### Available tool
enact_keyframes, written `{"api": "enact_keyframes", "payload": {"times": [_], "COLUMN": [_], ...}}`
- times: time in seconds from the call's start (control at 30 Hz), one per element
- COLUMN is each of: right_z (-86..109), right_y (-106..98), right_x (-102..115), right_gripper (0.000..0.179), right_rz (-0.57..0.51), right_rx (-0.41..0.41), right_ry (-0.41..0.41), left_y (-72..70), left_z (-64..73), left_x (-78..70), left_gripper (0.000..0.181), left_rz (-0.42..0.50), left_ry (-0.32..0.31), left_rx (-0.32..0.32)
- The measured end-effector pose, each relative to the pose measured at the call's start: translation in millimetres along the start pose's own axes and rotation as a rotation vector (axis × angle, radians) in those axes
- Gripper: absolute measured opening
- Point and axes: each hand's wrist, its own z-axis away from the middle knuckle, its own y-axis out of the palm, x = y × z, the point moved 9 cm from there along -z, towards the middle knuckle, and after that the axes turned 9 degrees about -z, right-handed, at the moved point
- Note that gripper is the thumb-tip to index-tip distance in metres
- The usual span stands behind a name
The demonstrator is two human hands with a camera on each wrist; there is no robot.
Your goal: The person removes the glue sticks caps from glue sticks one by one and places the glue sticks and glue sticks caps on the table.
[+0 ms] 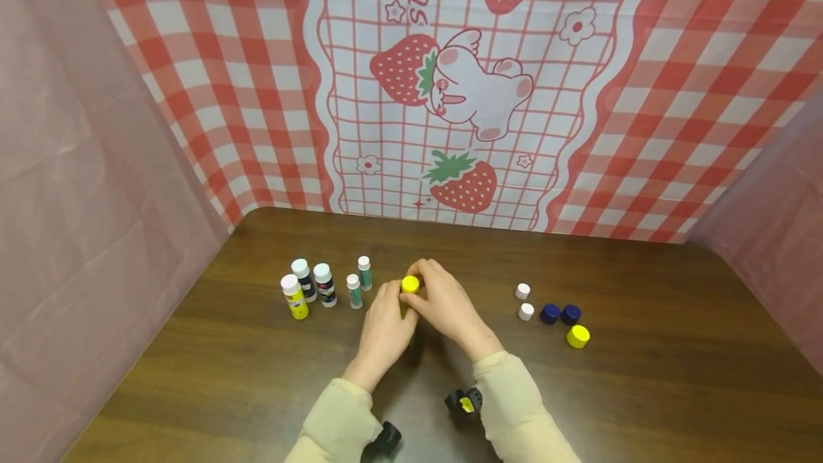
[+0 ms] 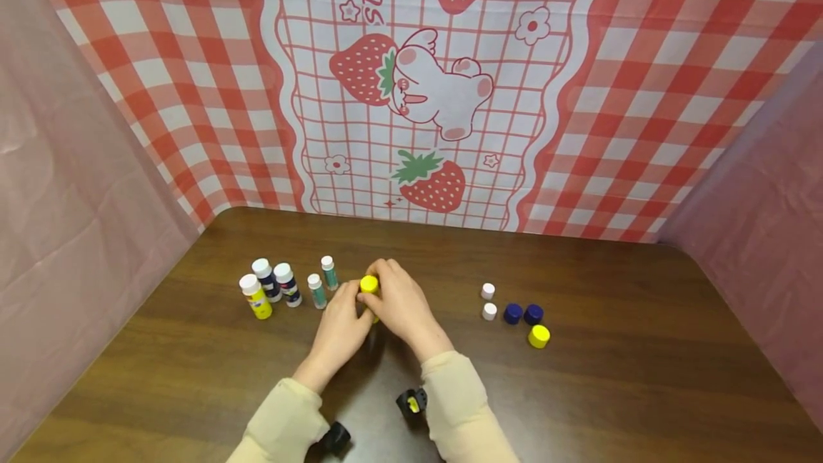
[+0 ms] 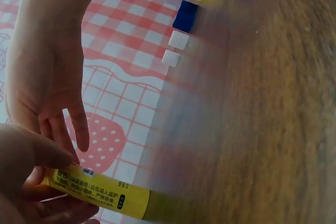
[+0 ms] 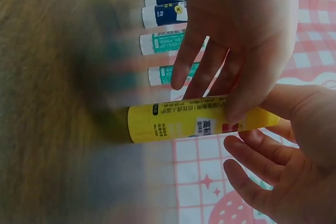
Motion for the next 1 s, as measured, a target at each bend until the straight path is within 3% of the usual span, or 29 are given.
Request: {"api": "enact_keyframes", "payload": {"times": [0.47,0.67,1.0], "right_z": [16.1,25.3,37.1], "right_y": [-15,-19,-25], "right_x": [-11,-23,-30], "right_gripper": [0.025,0.025,0.027], "right_rz": [0.023,-0.013,-0.095], "right_rx": [-0.035,-0.014,-0.005], "right_ry": [0.025,0.069,0.077], "left_y": [1.8,0.5,-5.8], "left_z": [1.2,1.9,5.3], "left_x": [-7.0,-13.3,-28.8], "left_gripper": [0.024,0.025,0.025], "left_rz": [-0.002,-0.035,-0.122], "left_ry": [0.05,0.088,0.241], "left_rx": [0.024,0.023,-0.024]}}
